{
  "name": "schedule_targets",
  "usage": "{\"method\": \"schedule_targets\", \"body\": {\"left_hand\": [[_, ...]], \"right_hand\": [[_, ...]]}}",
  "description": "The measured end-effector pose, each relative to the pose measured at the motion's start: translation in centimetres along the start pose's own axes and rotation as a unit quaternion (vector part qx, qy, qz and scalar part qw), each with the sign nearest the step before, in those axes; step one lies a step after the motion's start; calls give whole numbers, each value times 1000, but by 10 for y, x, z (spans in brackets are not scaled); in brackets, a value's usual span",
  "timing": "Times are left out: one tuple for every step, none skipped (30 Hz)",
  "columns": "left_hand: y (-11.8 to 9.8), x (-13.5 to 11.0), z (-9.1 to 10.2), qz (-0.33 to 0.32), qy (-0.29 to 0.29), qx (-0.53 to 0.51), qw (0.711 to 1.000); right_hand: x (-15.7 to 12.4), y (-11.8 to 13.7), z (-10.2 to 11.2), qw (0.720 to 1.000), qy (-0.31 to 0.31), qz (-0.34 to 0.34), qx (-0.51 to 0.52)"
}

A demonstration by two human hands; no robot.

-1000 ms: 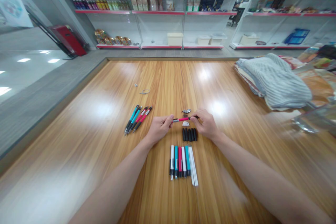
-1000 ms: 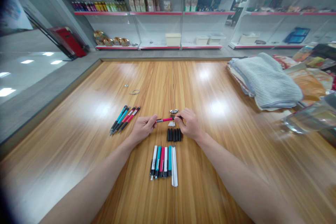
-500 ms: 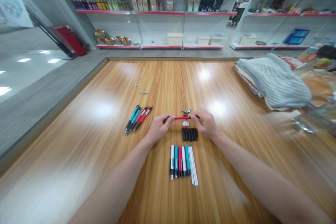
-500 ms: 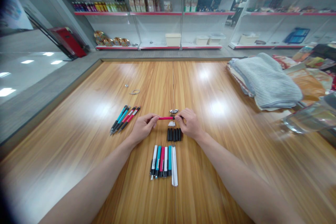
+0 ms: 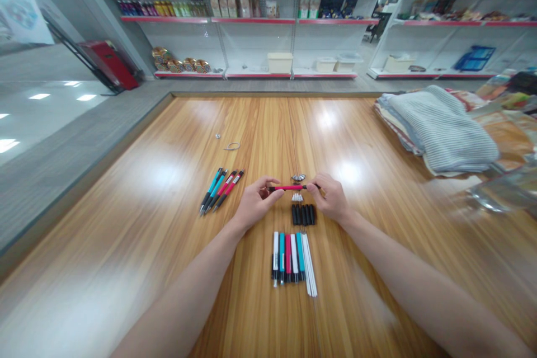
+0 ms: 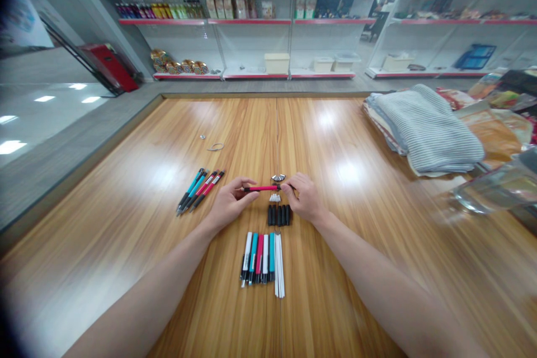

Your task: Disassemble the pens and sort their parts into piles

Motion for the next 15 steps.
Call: {"method": "schedule_targets", "body": {"left_hand": [[0, 0, 0, -3, 6, -3, 1000], [0, 0, 0, -7, 13, 2, 1000], [0, 0, 0, -12, 16, 12, 1000], [0, 0, 0, -17, 16, 25, 999], [0, 0, 0, -21, 14, 37, 999], [1, 0, 1, -24, 11, 48, 998], [1, 1, 2, -24, 8, 57, 998], [1, 1, 2, -21, 5, 62, 998], [2, 1, 3, -15, 3, 63, 998], [2, 0, 3, -7, 3, 60, 998], [3, 0, 3, 1, 3, 56, 998], [3, 0, 3, 8, 5, 51, 999], [4, 0, 3, 14, 7, 46, 999], [4, -1, 3, 17, 10, 42, 999], [4, -1, 2, 18, 12, 39, 999]], "right_hand": [[0, 0, 0, 1000, 1, -2, -2], [0, 0, 0, 1000, 1, -3, -3], [0, 0, 0, 1000, 0, -4, -3], [0, 0, 0, 1000, -1, -4, -1], [0, 0, 0, 1000, -3, -4, 3], [-1, 0, 0, 1000, -5, -6, 8], [-2, -1, -1, 1000, -6, -10, 16], [-3, -2, -1, 1000, -8, -18, 24], [-3, -3, -2, 999, -11, -27, 33], [-4, -4, -2, 998, -15, -37, 42], [-5, -5, -3, 998, -17, -46, 50], [-6, -6, -3, 997, -19, -52, 56], [-6, -6, -3, 996, -19, -56, 60], [-6, -7, -4, 996, -18, -57, 63], [-7, -7, -4, 996, -16, -57, 64]]}}
Point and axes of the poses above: each hand's wrist, its own x-axis towards the middle knuckle, its own z-axis out of the back of the hand, y = z × x, the point moved 1 cm from there along x, towards the middle knuckle, and after that the axes turned 7 degrees about x, right-handed, at the moved point
